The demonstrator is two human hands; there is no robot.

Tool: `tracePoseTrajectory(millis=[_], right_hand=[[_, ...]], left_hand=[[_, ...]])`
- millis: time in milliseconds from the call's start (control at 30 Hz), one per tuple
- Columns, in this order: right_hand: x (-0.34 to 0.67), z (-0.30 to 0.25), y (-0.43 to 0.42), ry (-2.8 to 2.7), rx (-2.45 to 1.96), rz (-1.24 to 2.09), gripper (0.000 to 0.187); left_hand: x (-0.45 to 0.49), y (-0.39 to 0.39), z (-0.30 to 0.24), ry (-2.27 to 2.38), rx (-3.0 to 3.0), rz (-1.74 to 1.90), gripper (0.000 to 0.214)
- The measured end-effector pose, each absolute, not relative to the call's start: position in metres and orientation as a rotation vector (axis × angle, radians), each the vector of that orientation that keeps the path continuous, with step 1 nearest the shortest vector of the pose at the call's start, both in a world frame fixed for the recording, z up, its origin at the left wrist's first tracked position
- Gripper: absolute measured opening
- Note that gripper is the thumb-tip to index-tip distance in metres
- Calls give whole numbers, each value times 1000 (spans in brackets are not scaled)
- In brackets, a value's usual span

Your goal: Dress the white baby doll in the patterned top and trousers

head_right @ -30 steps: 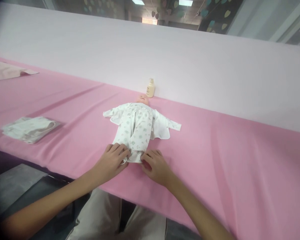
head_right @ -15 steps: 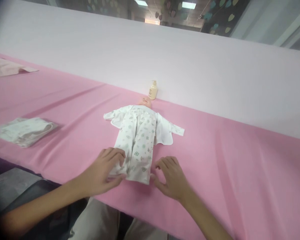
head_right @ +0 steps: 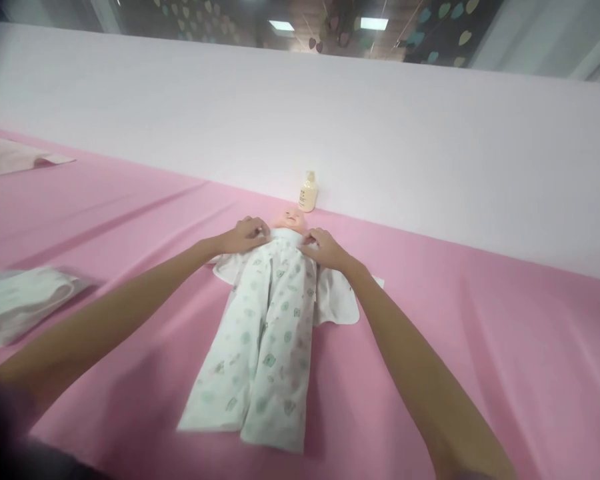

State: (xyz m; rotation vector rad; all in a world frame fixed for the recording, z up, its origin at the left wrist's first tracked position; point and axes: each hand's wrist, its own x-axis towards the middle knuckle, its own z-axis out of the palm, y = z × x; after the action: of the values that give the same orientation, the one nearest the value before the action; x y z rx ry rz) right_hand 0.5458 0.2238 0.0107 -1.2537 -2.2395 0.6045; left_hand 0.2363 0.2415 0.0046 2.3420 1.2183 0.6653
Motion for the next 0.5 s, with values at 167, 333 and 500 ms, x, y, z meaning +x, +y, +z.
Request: tracePoseTrajectory(millis=[167, 333, 500], right_hand=[[558, 8, 245, -2301, -1225, 901, 42], [546, -19, 260, -1880, -1323, 980, 39], [538, -29, 252, -1994, -1432, 471, 29]], left_hand=[[233, 258, -1, 1048, 2292, 589, 46], [244, 262, -15, 1220, 2017, 835, 35], [250, 249, -22, 1437, 2230, 918, 24]])
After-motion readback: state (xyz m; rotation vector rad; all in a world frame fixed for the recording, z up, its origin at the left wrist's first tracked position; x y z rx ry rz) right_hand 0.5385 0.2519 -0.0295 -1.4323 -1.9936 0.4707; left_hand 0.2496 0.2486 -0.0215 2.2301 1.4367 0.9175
